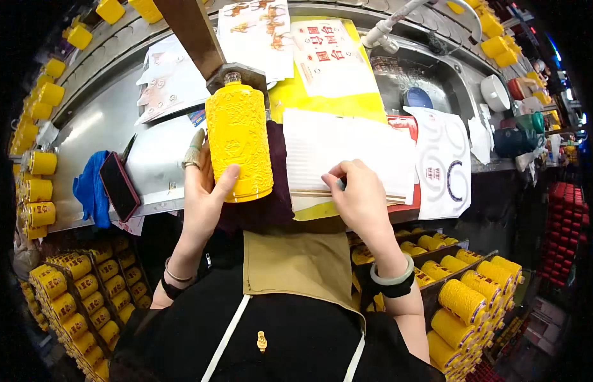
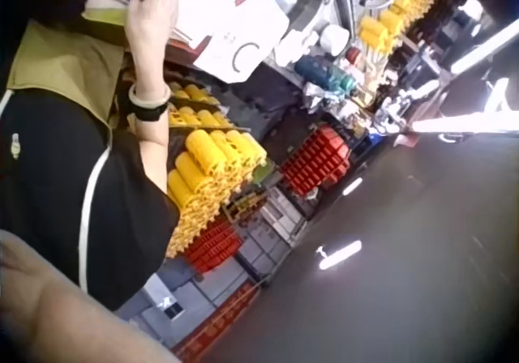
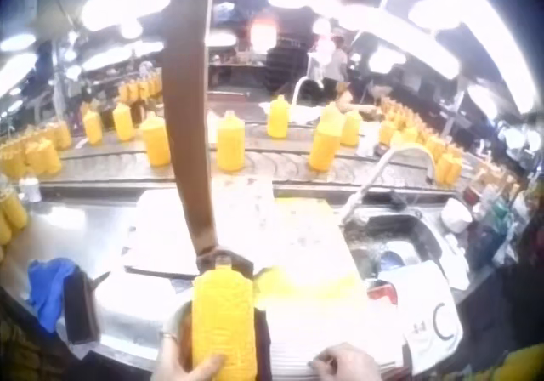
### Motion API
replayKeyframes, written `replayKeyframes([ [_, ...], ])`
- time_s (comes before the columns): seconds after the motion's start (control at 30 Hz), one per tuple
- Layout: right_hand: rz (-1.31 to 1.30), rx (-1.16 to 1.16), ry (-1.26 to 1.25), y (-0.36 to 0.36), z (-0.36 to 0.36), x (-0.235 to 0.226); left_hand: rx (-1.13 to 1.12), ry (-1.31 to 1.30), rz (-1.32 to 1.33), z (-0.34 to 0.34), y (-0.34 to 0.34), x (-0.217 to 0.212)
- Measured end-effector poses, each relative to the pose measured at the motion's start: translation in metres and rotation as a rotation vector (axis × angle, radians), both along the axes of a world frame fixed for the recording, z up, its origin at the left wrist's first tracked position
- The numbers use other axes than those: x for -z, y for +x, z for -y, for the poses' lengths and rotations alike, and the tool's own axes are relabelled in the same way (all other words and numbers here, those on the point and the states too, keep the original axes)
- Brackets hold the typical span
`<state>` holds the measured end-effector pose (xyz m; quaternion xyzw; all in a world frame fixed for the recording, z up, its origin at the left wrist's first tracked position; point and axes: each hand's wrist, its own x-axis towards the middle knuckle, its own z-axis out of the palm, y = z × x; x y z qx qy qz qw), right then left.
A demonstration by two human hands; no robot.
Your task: Worker applies decorative labels and protective neck sleeves to yellow ceramic liquor bottles on an assembly line.
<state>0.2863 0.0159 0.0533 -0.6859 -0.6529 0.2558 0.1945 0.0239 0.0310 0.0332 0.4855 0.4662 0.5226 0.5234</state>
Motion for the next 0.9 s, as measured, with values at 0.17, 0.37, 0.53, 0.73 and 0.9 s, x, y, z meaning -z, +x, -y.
replayKeyframes([
  [0.17, 0.209, 0.058, 0.037, -0.022, 0.022, 0.01, 0.001, 0.002, 0.043, -0.001, 0.001, -0.001],
  [0.37, 0.267, 0.094, -0.003, -0.024, 0.019, 0.023, 0.042, -0.028, 0.066, -0.001, 0.0, -0.006],
  [0.53, 0.201, 0.079, -0.051, -0.021, 0.014, 0.018, 0.014, -0.032, 0.05, 0.0, 0.0, -0.001],
  [0.73, 0.151, -0.006, 0.171, 0.018, -0.055, 0.001, 0.026, -0.009, 0.01, 0.0, 0.001, -0.007],
  [0.9, 0.354, -0.171, 0.184, 0.044, -0.139, 0.013, 0.023, -0.021, 0.004, 0.0, 0.002, -0.005],
])
